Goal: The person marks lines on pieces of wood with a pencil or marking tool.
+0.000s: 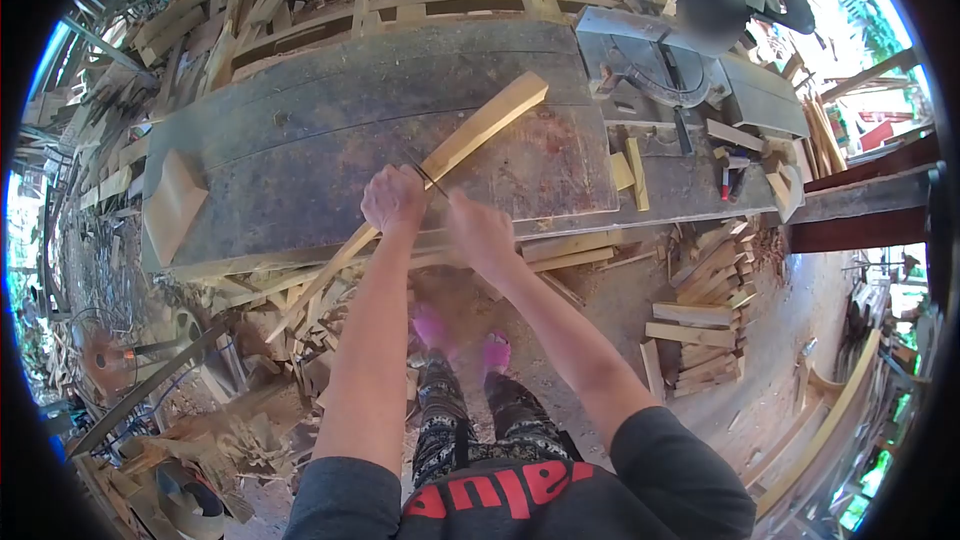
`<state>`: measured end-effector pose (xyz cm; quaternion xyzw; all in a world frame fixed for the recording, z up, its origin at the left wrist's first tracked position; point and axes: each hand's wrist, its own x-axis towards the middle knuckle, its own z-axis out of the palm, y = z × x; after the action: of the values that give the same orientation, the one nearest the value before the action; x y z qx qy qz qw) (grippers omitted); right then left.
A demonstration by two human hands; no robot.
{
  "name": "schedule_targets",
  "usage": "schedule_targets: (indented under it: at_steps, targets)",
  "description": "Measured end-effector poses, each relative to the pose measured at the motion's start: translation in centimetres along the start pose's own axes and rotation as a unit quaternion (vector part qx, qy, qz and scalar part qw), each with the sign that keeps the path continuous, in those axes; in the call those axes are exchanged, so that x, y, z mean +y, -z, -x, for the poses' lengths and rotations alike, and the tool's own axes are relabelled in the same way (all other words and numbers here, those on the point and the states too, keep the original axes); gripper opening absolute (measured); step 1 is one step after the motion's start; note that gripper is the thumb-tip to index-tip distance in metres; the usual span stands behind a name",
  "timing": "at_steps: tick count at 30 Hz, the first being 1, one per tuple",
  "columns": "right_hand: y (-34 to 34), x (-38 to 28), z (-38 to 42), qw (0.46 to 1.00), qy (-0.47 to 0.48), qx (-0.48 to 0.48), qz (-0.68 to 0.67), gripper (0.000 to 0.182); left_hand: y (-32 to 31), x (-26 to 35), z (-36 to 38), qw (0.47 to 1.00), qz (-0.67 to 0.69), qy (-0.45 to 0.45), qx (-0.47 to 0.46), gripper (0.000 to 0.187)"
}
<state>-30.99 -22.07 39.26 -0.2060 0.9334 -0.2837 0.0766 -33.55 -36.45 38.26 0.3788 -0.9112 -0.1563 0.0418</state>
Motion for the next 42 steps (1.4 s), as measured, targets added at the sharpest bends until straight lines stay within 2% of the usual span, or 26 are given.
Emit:
schedule_targets:
  at_steps: [3, 6, 9, 12, 16, 18, 19, 21, 23, 25, 27, 28, 29, 30, 31, 32, 33, 35, 37, 39, 42]
  targets:
    - [-0.4, 0.1, -0.7, 0.999, 0.034, 0.032, 0.025, 0.012, 0.0, -0.2, 0.0, 1.0, 0.0, -0.009, -0.004, 0.04]
    - [1.0, 1.7, 4.0, 0.999, -0.016, -0.011, 0.028, 0.011, 0.0, -0.1, -0.2, 1.0, -0.001, -0.003, -0.011, 0.04]
    - [0.7, 1.2, 3.2, 0.998, -0.016, -0.015, 0.052, 0.012, -0.1, -0.3, -0.2, 1.0, 0.006, -0.003, -0.011, 0.04]
    - [-0.3, -0.6, -1.7, 0.998, 0.024, 0.015, 0.048, 0.012, 0.5, 0.0, 0.0, 1.0, 0.014, 0.004, -0.024, 0.04]
    - [0.3, 0.9, 1.1, 0.999, 0.033, 0.019, 0.017, 0.013, 0.5, 0.0, 0.0, 1.0, 0.003, 0.011, -0.027, 0.04]
    - [1.7, 1.4, 4.1, 0.995, -0.048, -0.06, 0.062, 0.012, 0.3, 0.0, -0.1, 1.0, 0.009, 0.007, -0.016, 0.041]
    - [1.4, 1.3, 4.0, 0.994, -0.05, -0.066, 0.064, 0.012, 0.2, -0.2, 0.0, 1.0, 0.009, 0.01, -0.022, 0.041]
    - [0.4, 0.6, 2.3, 0.999, -0.012, -0.006, 0.042, 0.01, 0.4, -0.2, 0.0, 0.999, 0.009, -0.006, -0.03, 0.042]
    - [-0.9, -0.3, -1.8, 0.999, 0.009, 0.016, 0.035, 0.012, 0.7, 0.1, -0.3, 0.999, 0.011, -0.001, -0.036, 0.042]
    - [-2.0, -0.2, -2.3, 0.999, 0.024, 0.029, 0.027, 0.014, 0.7, -0.2, -0.2, 0.999, 0.009, 0.009, -0.052, 0.042]
    - [-1.8, 1.4, -0.5, 0.997, 0.043, 0.035, 0.057, 0.017, 0.8, -0.1, -0.2, 0.999, 0.016, 0.009, -0.048, 0.043]
    - [-1.5, 2.5, 1.8, 0.996, 0.022, 0.044, 0.071, 0.016, 0.9, 0.0, -0.2, 0.999, 0.022, 0.009, -0.048, 0.043]
    - [-1.1, 3.7, 5.4, 0.995, 0.001, 0.053, 0.086, 0.016, 0.8, -0.1, -0.1, 0.998, 0.024, 0.013, -0.048, 0.043]
    - [-0.7, 5.0, 8.6, 0.996, -0.042, 0.016, 0.078, 0.015, 0.8, -0.1, -0.2, 0.998, 0.027, 0.016, -0.047, 0.044]
    - [-0.9, 7.6, 12.5, 0.995, -0.009, 0.055, 0.086, 0.014, 0.7, -0.2, -0.2, 0.998, 0.035, 0.015, -0.046, 0.044]
    - [-0.5, 9.2, 16.5, 0.995, -0.005, 0.053, 0.085, 0.014, 0.6, -0.2, -0.3, 0.998, 0.044, 0.017, -0.045, 0.042]
    - [0.2, 10.6, 20.6, 0.994, -0.023, 0.01, 0.106, 0.014, 0.5, -0.3, -0.3, 0.997, 0.052, 0.019, -0.046, 0.04]
    - [1.3, 12.0, 26.8, 0.995, -0.08, -0.018, 0.063, 0.017, 0.6, -0.4, 0.2, 0.997, 0.056, 0.011, -0.055, 0.038]
    - [1.8, 12.1, 28.9, 0.994, -0.101, -0.013, 0.05, 0.017, 0.2, -0.4, 1.8, 0.997, 0.054, 0.001, -0.063, 0.035]
    - [2.1, 11.5, 29.1, 0.992, -0.123, -0.004, 0.032, 0.018, -1.3, -0.8, 4.9, 0.995, 0.07, -0.052, 0.057, 0.03]
    - [1.9, 9.0, 23.7, 0.993, -0.108, 0.052, 0.001, 0.019, -3.2, -1.7, 6.6, 0.987, 0.102, -0.095, 0.077, 0.023]
